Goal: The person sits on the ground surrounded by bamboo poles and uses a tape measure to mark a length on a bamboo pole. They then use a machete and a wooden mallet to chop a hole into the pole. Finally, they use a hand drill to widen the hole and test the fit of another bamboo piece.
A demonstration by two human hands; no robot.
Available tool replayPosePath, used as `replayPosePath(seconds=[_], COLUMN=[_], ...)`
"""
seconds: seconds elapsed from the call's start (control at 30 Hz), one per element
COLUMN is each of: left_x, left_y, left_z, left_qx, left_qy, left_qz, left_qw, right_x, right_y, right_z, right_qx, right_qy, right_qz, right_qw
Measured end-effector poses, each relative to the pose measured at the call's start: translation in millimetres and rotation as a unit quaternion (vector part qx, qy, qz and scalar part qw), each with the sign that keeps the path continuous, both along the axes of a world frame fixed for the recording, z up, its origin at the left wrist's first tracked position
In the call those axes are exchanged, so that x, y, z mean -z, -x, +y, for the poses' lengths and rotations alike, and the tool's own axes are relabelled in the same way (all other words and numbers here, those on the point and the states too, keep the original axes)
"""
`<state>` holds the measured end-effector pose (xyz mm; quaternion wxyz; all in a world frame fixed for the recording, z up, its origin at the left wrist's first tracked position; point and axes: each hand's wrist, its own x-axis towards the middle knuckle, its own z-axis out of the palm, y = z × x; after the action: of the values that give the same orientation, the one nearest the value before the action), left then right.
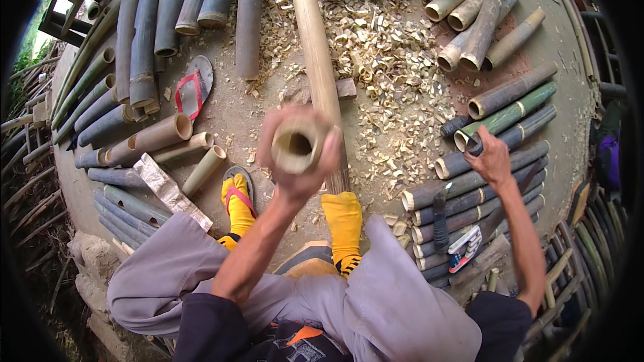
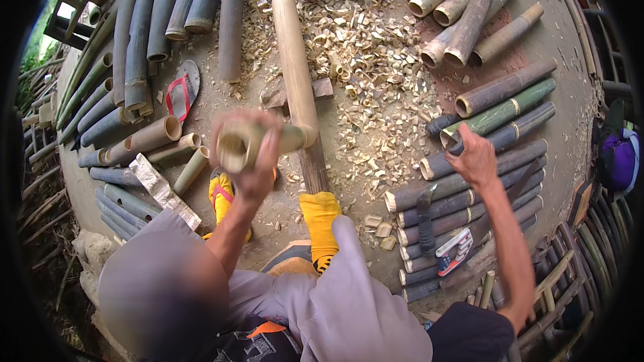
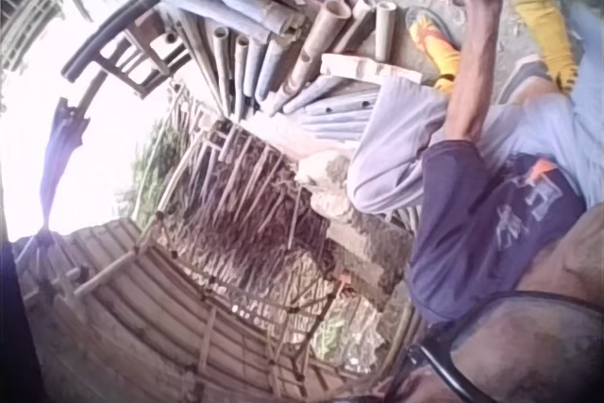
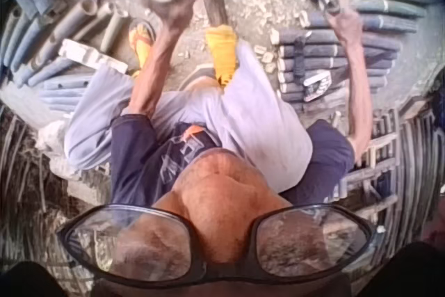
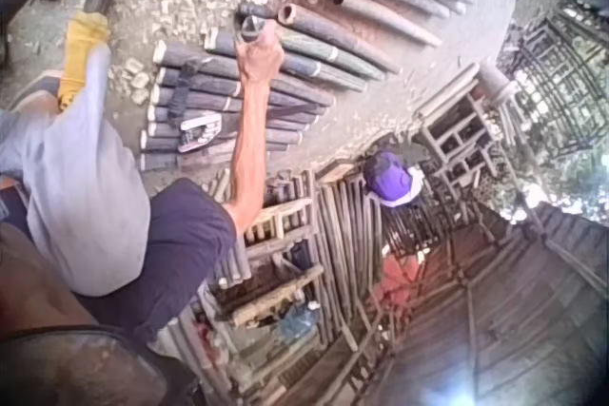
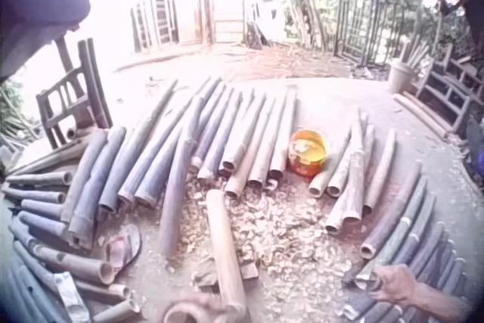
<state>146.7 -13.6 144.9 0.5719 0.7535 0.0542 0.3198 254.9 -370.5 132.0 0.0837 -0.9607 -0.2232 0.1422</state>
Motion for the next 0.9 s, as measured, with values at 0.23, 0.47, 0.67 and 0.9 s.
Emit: replayPosePath(seconds=[0.23, 0.47, 0.67, 0.9], left_x=[-20.8, 20.6, 51.4, 44.2], left_y=[-37.9, 61.9, 62.7, 61.1], left_z=[-64.6, -128.7, -46.9, 23.1], left_qx=[0.273, 0.27, 0.208, 0.01], left_qy=[0.1, 0.365, 0.309, 0.211], left_qz=[0.2, 0.398, 0.319, 0.206], left_qw=[0.936, 0.797, 0.871, 0.955], right_x=[-27.7, -21.0, 87.1, 102.9], right_y=[124.5, 204.2, 364.4, 389.2], right_z=[45.8, 12.5, -243.2, -283.9], right_qx=[0.335, 0.365, 0.634, 0.693], right_qy=[-0.282, -0.216, 0.203, -0.042], right_qz=[-0.056, -0.104, -0.134, 0.001], right_qw=[0.897, 0.899, 0.734, 0.72])
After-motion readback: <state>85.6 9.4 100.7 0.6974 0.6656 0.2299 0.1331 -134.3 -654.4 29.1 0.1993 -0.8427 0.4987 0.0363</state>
